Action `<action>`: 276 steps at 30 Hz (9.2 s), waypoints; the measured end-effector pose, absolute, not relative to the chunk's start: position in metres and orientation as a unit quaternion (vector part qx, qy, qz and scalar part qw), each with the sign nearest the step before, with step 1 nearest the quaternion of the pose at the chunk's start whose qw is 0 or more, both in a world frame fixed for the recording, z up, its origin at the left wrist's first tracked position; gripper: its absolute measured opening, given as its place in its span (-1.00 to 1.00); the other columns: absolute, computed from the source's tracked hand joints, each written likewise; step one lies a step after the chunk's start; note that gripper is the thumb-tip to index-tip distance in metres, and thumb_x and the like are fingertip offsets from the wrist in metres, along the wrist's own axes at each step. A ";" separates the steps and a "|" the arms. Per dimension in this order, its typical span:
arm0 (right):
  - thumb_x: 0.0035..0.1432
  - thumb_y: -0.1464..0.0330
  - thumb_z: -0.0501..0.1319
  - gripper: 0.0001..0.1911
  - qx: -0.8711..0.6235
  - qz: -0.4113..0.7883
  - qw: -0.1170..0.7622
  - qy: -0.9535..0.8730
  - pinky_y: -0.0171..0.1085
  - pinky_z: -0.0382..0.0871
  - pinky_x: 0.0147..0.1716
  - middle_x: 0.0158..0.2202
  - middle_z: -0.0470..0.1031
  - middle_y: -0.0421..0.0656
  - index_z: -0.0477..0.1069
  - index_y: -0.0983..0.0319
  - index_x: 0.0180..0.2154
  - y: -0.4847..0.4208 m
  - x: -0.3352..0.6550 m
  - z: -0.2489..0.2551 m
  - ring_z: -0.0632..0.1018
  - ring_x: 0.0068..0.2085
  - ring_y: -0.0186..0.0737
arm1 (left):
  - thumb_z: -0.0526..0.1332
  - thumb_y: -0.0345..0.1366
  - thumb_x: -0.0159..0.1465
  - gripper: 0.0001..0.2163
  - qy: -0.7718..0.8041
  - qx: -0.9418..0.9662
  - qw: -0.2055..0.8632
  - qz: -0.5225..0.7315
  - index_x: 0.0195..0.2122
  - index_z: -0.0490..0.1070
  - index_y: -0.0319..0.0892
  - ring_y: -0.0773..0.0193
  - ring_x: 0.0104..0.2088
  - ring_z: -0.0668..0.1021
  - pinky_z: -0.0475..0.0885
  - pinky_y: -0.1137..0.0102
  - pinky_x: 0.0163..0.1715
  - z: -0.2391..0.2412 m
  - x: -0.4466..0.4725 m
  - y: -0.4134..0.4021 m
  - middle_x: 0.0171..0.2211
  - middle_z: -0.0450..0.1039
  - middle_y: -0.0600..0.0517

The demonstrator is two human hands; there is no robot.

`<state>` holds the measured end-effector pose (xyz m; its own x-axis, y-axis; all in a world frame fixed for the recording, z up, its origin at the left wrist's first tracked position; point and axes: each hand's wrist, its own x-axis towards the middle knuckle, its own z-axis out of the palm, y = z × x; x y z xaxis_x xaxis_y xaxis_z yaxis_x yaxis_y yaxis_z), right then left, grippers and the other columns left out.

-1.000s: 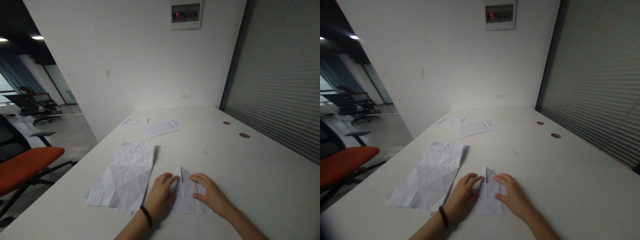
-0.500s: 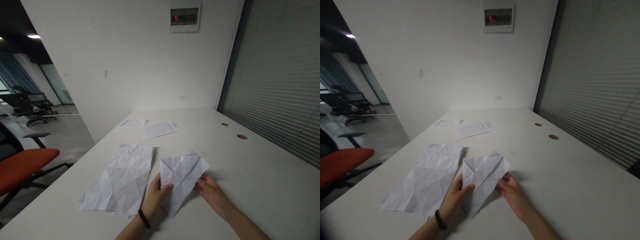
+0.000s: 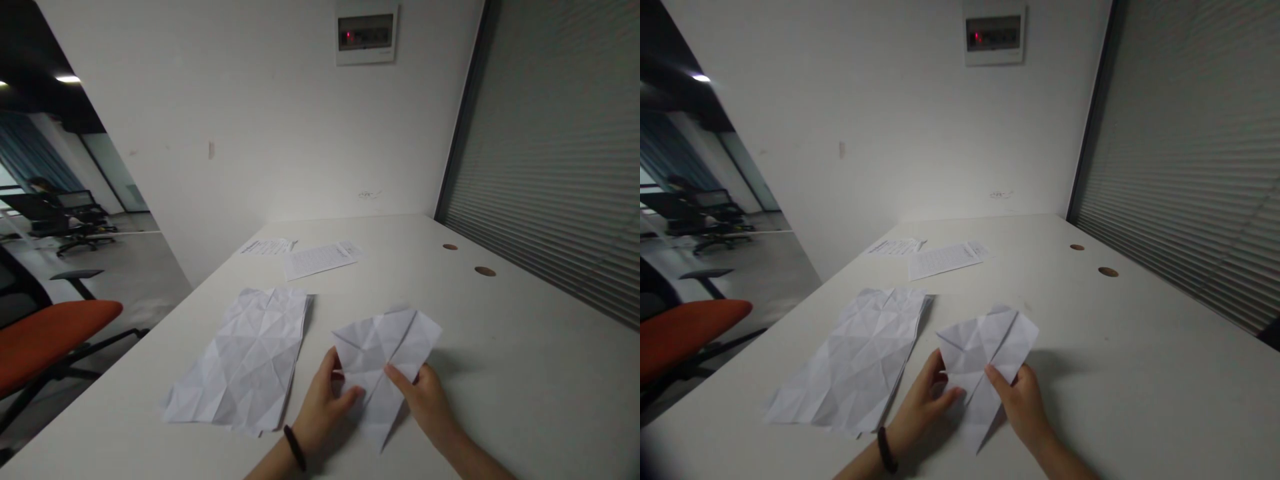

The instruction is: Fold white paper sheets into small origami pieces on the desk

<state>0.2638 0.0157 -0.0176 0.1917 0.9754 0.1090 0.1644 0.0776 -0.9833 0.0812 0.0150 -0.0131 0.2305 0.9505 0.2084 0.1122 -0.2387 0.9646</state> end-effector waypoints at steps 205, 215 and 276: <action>-0.13 0.65 -0.03 -0.32 -0.403 0.186 0.376 -0.813 -0.15 0.28 0.00 0.03 0.27 -0.12 0.26 0.06 0.04 0.007 0.262 -0.023 0.32 0.05 -0.17 | 0.07 -0.36 0.21 -0.51 0.366 0.809 0.175 0.426 0.16 -0.04 -0.03 0.00 0.21 -0.04 0.02 0.05 0.13 -0.004 0.075 0.008 0.21 -0.25 -0.08; -0.07 0.56 0.07 -0.44 -0.416 0.138 0.243 -0.865 -0.13 0.31 -0.01 0.05 0.29 -0.04 0.29 0.17 0.03 0.007 0.267 -0.020 0.37 0.01 -0.10 | 0.08 -0.21 0.23 -0.48 0.350 0.891 0.173 0.231 0.17 -0.03 -0.20 0.08 0.10 0.22 0.16 0.17 0.08 -0.008 0.074 0.009 0.11 0.13 -0.17; 0.10 0.27 0.18 -0.74 -0.400 0.297 0.238 -0.834 -0.21 0.27 -0.04 -0.11 0.43 -0.08 0.46 0.18 -0.17 0.022 0.294 -0.007 0.42 -0.08 -0.17 | 0.19 -0.04 0.16 -0.64 0.371 0.903 0.130 0.172 -0.07 0.36 -0.06 0.11 -0.15 0.41 0.29 0.26 -0.16 -0.003 0.071 0.012 -0.14 0.39 -0.03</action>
<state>0.2936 0.0215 -0.0072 -0.5665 0.8087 0.1583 0.5262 0.5028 -0.6858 0.0714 0.0116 -0.0030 0.6661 0.7144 0.2143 0.6247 -0.6913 0.3632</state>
